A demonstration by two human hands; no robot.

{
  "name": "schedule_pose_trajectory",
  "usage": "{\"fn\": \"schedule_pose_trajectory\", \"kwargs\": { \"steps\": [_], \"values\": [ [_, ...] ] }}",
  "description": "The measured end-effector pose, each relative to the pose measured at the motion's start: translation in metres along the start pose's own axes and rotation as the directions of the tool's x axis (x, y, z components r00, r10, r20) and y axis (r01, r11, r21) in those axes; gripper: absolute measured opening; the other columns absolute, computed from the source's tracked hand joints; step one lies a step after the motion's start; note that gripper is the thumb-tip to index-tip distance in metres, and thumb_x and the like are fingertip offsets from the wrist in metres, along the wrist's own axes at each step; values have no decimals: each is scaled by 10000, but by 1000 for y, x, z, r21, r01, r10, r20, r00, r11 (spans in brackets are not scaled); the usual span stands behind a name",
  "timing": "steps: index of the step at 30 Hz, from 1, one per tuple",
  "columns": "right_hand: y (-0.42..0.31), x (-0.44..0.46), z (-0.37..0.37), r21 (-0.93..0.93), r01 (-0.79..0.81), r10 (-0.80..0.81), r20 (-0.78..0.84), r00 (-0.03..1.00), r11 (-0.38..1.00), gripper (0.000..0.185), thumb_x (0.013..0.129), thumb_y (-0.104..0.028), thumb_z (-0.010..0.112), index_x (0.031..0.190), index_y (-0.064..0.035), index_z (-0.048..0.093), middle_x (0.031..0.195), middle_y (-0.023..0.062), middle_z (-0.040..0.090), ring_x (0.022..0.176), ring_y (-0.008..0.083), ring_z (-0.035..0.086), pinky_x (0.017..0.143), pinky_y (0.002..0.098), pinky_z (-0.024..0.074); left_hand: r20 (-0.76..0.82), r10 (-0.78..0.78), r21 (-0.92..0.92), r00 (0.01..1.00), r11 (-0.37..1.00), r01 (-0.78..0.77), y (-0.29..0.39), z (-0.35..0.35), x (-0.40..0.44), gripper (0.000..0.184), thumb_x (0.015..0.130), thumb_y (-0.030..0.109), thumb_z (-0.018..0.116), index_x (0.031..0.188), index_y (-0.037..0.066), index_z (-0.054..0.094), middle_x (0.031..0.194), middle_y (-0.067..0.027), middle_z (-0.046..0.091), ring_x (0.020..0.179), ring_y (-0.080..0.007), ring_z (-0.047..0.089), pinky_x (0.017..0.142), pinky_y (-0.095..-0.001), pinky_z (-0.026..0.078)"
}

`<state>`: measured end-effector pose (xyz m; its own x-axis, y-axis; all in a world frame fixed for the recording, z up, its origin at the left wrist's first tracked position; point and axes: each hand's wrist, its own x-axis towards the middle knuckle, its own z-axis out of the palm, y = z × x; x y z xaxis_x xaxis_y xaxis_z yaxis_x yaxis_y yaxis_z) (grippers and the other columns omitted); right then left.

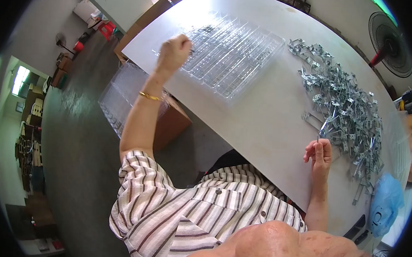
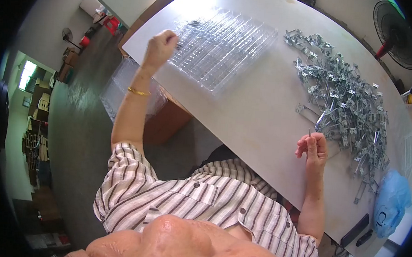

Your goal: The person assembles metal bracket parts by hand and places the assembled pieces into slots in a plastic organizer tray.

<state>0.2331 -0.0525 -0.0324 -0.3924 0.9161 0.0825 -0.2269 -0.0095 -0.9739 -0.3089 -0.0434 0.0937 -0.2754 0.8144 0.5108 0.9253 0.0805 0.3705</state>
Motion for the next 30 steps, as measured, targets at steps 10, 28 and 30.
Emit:
{"fn": "schedule_pose_trajectory", "kwargs": {
  "steps": [10, 28, 30],
  "values": [
    [-1, -1, 6, -23, -86, 85, -69, 994, 996, 233, 1099, -305, 544, 1023, -85, 551, 852, 64, 644, 615, 114, 585, 546, 240, 476, 48, -305, 396, 951, 880, 263, -147, -26, 49, 208, 936, 242, 664, 984, 57, 748, 968, -181, 766, 944, -346, 735, 871, -449, 563],
    [-21, -5, 12, -8, -146, 144, -89, 985, 989, 210, 1097, -288, 549, 1021, -92, 553, 851, 56, 637, 633, 100, 585, 544, 236, 494, 138, -388, 519, 911, 812, 267, -182, -10, 64, 239, 874, 266, 683, 934, 62, 792, 1010, -191, 766, 1002, -358, 735, 921, -441, 567],
    [-22, -6, 11, -13, -152, 151, -90, 985, 988, 206, 1097, -287, 550, 1023, -95, 555, 852, 55, 638, 634, 101, 585, 545, 237, 494, 131, -388, 540, 912, 800, 262, -181, -6, 63, 244, 869, 265, 683, 923, 59, 802, 1015, -199, 763, 1004, -360, 735, 928, -438, 567]
  ]
}}
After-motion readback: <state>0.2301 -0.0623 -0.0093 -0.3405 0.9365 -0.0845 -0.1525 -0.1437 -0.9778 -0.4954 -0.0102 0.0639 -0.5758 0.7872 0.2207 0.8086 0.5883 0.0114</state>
